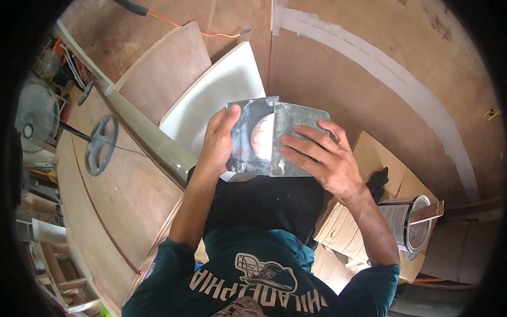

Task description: The person scoops pink joint compound from a hawk onto a putty knife and applies it to a taped seam on a wooden wall. They repeatedly smooth the compound along the seam, working in small sections and frequently reloading the tool.

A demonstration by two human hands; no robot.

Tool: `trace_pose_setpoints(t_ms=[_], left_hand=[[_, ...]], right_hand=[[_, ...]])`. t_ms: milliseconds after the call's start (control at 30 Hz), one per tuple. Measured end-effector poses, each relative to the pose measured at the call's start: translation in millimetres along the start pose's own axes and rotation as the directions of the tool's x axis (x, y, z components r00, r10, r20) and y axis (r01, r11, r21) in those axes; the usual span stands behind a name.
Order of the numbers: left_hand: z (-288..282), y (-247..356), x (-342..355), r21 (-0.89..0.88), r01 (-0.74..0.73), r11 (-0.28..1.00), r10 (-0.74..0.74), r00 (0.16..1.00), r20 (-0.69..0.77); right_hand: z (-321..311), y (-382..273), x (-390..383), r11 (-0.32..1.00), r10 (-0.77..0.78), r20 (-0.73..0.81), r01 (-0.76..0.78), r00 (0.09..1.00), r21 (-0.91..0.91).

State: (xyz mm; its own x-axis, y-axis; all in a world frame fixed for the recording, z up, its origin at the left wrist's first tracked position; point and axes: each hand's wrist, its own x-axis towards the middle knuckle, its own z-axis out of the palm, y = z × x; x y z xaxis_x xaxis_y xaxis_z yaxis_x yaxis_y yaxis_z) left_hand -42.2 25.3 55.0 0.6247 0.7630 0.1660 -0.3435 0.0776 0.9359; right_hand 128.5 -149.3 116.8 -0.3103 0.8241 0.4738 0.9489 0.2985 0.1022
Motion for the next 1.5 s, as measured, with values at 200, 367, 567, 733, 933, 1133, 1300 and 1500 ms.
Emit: trace_pose_setpoints(t_ms=[200, 367, 567, 733, 933, 1133, 1300, 1500], left_hand=[[4, -3, -2, 0.053, 0.000, 0.999, 0.003, 0.999, -0.055], [-2, -6, -2, 0.073, -0.016, 0.997, 0.019, 0.999, -0.037], [22, -3, -8, -0.508, 0.189, 0.841, -0.372, 0.883, -0.287], [48, -32, -6, -0.641, 0.167, 0.750, -0.398, 0.886, -0.236], [47, -21, -5, -0.500, -0.163, 0.850, -0.013, 0.944, -0.329], [50, -20, 2, -0.352, -0.493, 0.795, 0.326, 0.838, -0.438], [65, -27, -13, -0.321, -0.388, 0.864, 0.327, 0.917, -0.229], [70, -19, -30, 0.101, -0.364, 0.926, 0.355, 0.930, 0.093]], right_hand=[[-3, 0, 1, 1.000, 0.026, -0.022, -0.026, 0.999, 0.016], [-1, 2, 2, 0.998, 0.046, 0.047, -0.048, 0.998, 0.045], [22, -6, -7, 0.869, 0.323, -0.283, -0.164, 0.903, 0.468], [49, -40, 12, 0.765, 0.554, -0.309, -0.327, 0.773, 0.555], [79, 25, -24, 0.767, 0.587, -0.166, -0.479, 0.793, 0.427], [55, 15, -18, -0.078, 0.851, 0.186, -0.232, 0.490, 0.970], [54, 11, -10, -0.107, 0.809, 0.284, -0.346, 0.514, 0.932], [25, 19, -3, -0.079, 0.833, 0.206, -0.259, 0.513, 0.963]])
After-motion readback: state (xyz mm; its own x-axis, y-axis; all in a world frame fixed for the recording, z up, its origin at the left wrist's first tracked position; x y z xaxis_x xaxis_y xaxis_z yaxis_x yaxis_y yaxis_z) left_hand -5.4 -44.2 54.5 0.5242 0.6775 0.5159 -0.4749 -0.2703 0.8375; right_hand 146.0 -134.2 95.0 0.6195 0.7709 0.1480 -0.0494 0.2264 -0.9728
